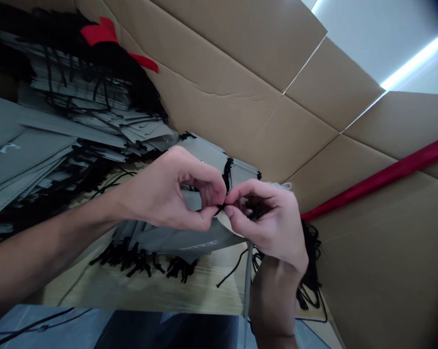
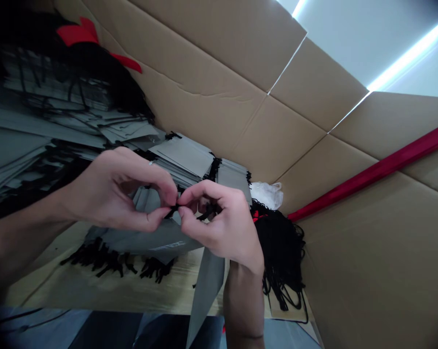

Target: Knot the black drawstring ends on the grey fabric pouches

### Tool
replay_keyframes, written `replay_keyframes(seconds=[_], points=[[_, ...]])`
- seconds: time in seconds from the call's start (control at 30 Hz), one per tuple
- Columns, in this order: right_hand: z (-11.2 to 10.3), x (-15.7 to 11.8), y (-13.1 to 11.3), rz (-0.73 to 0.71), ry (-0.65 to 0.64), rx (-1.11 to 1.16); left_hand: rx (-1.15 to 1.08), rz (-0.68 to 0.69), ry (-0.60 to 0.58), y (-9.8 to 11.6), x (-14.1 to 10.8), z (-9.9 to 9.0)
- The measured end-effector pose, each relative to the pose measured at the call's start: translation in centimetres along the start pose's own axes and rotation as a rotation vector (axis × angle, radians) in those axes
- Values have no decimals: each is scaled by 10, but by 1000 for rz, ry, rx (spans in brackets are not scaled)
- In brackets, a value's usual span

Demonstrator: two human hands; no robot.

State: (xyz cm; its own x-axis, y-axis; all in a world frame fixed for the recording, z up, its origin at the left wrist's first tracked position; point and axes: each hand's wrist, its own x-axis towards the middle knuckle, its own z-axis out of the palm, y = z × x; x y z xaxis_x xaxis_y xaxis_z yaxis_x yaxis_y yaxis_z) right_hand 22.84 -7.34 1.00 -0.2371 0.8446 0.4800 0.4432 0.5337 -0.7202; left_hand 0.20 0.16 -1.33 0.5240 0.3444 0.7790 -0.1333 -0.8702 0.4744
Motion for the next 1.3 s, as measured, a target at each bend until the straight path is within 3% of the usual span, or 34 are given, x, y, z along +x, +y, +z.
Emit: replay_keyframes(seconds=[0.27,0.37,0.53,0.63,0.7,0.83,1.0,1.07,1.3], points=[[-1,2,-5,53,-18,78,-65,-20,-12,4,0,-2],[-2,0,-3,-11,-16,-18,97,34,-20,5,-2,-3],[-3,-6,-4,-186,14,-346,523,275,-14,2,-7,4],[-2,-7,-4,-238,47,-419,633,350,-21,1,-10,8],[-1,-7,-3,-218,65,-361,604,351,26,1,-10,8],[2,-6,1,-118,119,-151,413,225,125,0,-7,5],[4,-1,-2,-27,150,14,38,100,138,-3,-1,4],[4,1,-3,-6,166,31,-9,73,133,-3,0,4],[5,-1,3,-26,193,-129,650,352,101,-2,-7,4]])
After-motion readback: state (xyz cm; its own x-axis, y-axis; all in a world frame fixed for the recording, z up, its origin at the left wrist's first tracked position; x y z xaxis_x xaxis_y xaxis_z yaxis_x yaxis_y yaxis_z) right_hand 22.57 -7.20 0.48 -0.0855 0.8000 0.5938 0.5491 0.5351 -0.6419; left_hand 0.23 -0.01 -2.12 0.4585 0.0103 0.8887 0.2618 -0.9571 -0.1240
